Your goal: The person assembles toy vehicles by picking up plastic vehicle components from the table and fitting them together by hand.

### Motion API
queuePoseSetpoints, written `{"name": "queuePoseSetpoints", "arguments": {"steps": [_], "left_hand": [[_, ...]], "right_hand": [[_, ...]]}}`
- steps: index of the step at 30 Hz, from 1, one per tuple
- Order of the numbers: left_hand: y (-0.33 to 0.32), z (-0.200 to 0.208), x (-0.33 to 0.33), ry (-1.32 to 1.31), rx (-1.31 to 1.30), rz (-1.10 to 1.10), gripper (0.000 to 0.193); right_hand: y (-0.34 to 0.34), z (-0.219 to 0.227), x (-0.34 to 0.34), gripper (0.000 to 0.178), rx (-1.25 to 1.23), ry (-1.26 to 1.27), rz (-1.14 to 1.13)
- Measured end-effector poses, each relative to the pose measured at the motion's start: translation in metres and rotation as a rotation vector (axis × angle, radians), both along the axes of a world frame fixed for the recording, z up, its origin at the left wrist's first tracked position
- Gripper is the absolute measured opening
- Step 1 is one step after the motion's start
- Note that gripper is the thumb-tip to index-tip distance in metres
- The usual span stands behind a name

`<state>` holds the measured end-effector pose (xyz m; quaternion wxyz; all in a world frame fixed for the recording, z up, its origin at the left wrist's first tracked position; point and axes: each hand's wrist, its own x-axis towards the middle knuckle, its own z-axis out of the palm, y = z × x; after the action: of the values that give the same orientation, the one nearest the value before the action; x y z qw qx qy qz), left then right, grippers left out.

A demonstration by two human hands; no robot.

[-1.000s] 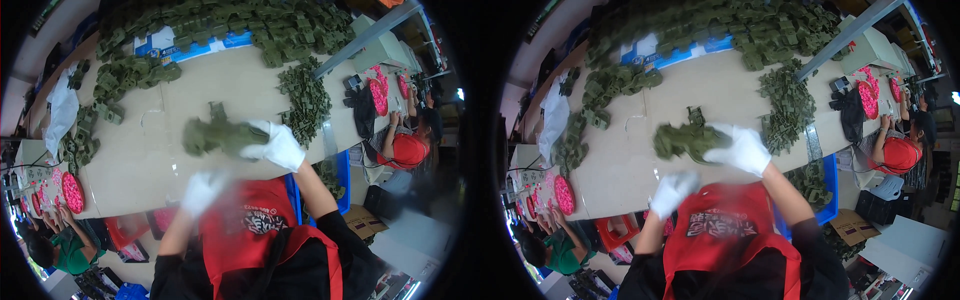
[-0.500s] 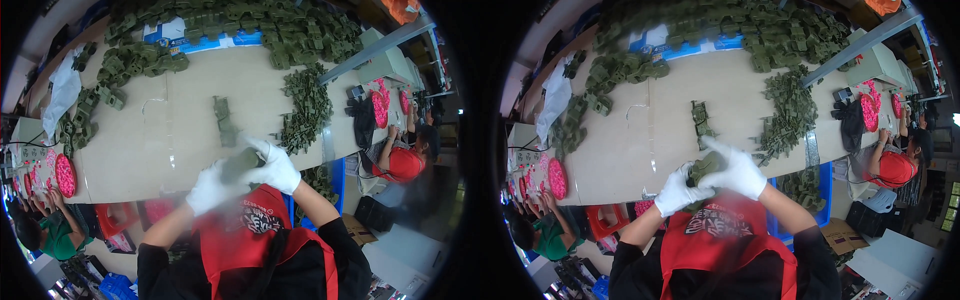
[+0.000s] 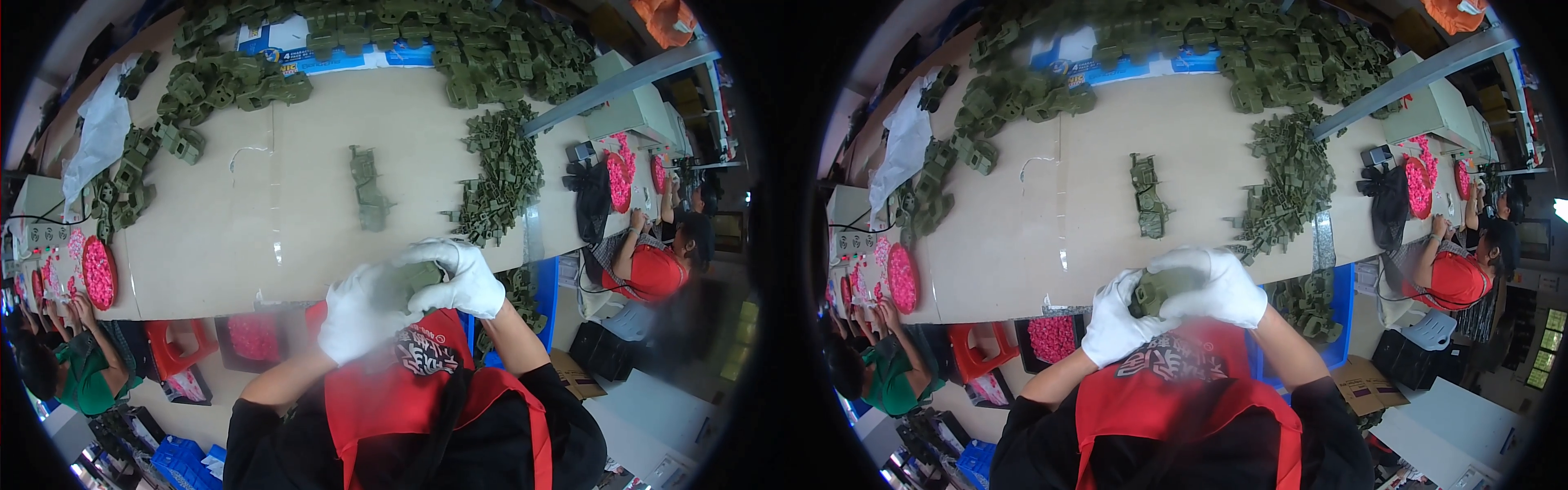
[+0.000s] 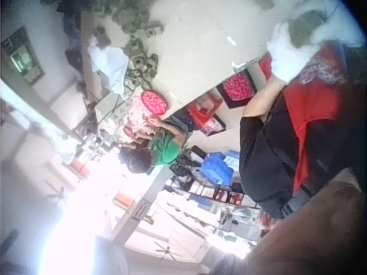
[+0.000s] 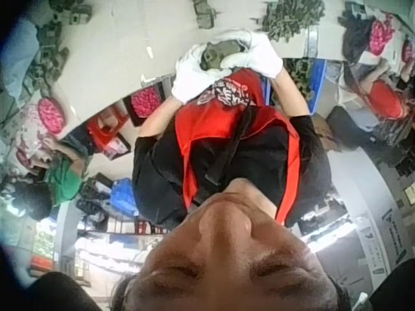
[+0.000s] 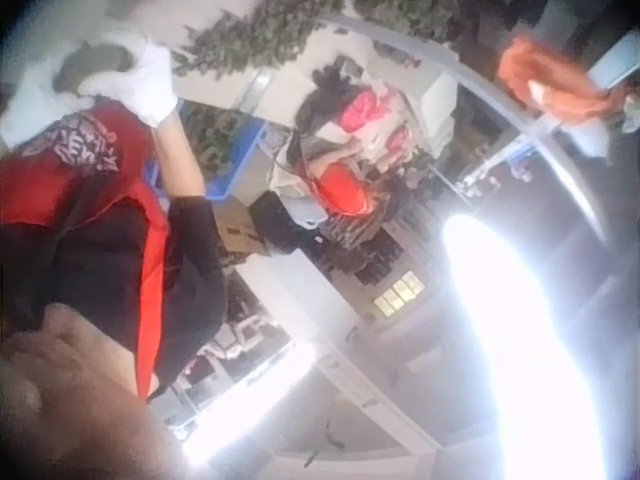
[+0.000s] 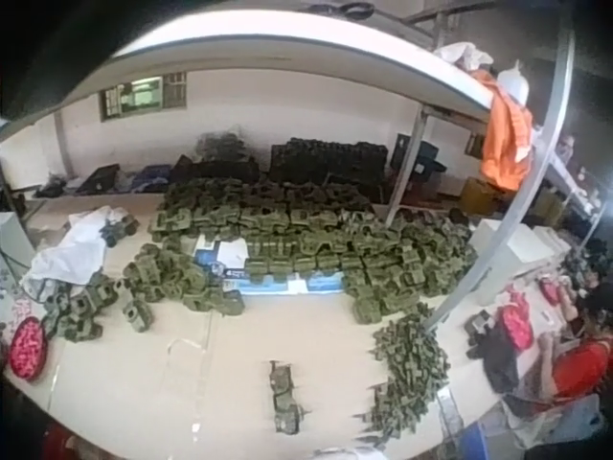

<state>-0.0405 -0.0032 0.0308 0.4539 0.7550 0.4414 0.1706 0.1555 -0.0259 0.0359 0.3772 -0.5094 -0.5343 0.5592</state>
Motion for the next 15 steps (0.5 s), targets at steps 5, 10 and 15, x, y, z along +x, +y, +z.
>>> {"name": "queuePoseSetpoints", "arguments": {"steps": [5, 10, 15], "left_hand": [[0.005, -0.036, -0.002, -0.292, -0.625, 0.125, 0.05], [0.019, -0.038, 0.012, 0.041, -0.339, -0.12, 0.056], [0.035, -0.04, 0.009, -0.143, -0.669, -0.043, 0.059]], "right_hand": [[0.001, -0.006, -0.019, 0.033, -0.288, 0.154, -0.243], [-0.002, -0.038, -0.013, 0.034, -0.19, -0.183, -0.283], [0.003, -0.029, 0.004, 0.065, -0.237, -0.011, -0.138]]}}
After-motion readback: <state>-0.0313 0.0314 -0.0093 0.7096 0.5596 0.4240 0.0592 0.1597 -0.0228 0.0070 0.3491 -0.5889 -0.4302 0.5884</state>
